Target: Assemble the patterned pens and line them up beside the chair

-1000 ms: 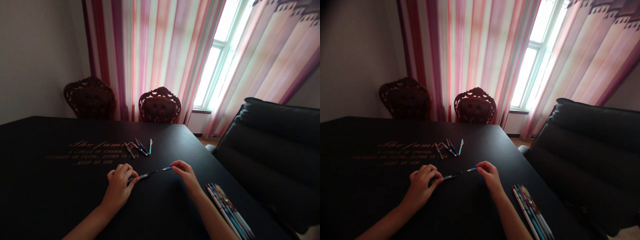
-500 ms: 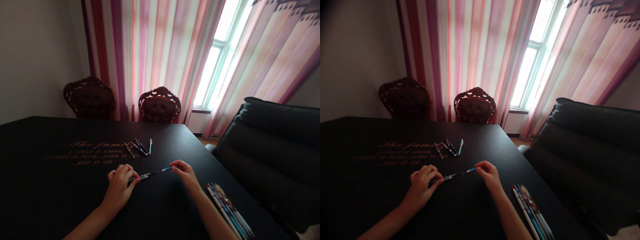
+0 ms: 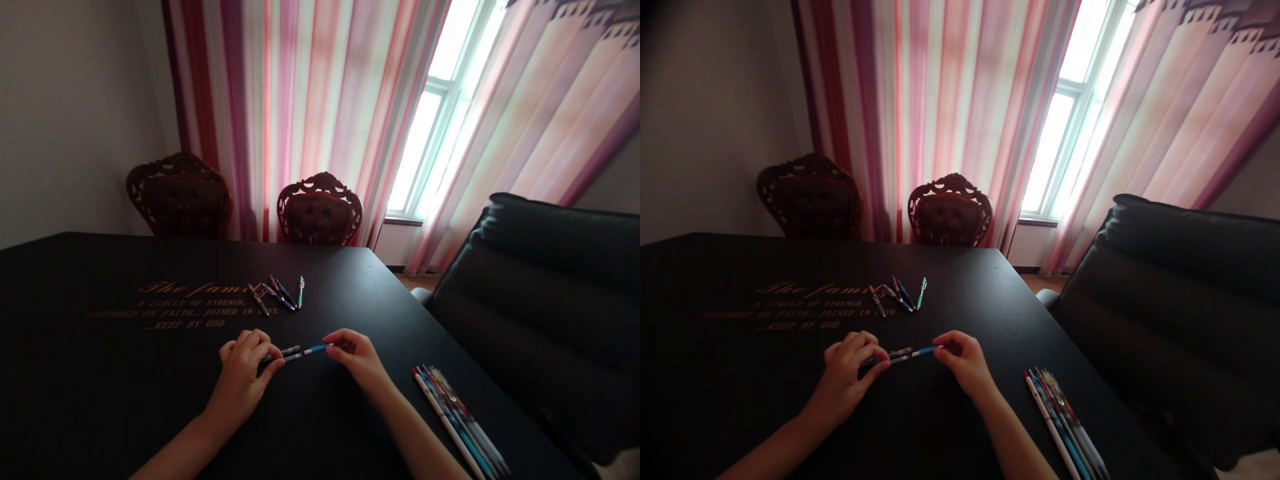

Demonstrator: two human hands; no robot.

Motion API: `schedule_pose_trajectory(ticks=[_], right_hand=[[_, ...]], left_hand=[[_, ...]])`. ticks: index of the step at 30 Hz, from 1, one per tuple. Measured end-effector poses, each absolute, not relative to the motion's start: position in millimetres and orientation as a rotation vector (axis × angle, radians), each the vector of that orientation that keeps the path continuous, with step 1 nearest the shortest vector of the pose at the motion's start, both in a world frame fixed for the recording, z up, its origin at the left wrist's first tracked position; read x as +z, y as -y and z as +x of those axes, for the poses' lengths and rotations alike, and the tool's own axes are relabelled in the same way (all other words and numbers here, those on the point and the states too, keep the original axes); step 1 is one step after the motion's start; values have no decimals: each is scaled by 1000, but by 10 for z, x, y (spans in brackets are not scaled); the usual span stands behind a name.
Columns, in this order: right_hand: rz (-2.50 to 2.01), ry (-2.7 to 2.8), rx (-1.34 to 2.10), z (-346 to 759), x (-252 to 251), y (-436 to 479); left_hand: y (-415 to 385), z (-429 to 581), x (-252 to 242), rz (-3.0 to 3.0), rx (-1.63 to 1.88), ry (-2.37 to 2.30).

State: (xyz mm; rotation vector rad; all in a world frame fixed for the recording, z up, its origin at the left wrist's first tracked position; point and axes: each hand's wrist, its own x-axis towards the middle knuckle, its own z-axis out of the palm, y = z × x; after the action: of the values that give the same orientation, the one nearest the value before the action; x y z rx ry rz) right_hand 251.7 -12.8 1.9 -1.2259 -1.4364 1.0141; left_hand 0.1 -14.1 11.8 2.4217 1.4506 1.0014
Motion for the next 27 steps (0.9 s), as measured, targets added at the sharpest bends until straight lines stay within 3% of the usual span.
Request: schedule_pose_trajectory(ticks=[27], right_hand=[[-1270,1273,1007,2866,53,15]], left_hand=[[-76,-147,21,2106,855,-1592]])
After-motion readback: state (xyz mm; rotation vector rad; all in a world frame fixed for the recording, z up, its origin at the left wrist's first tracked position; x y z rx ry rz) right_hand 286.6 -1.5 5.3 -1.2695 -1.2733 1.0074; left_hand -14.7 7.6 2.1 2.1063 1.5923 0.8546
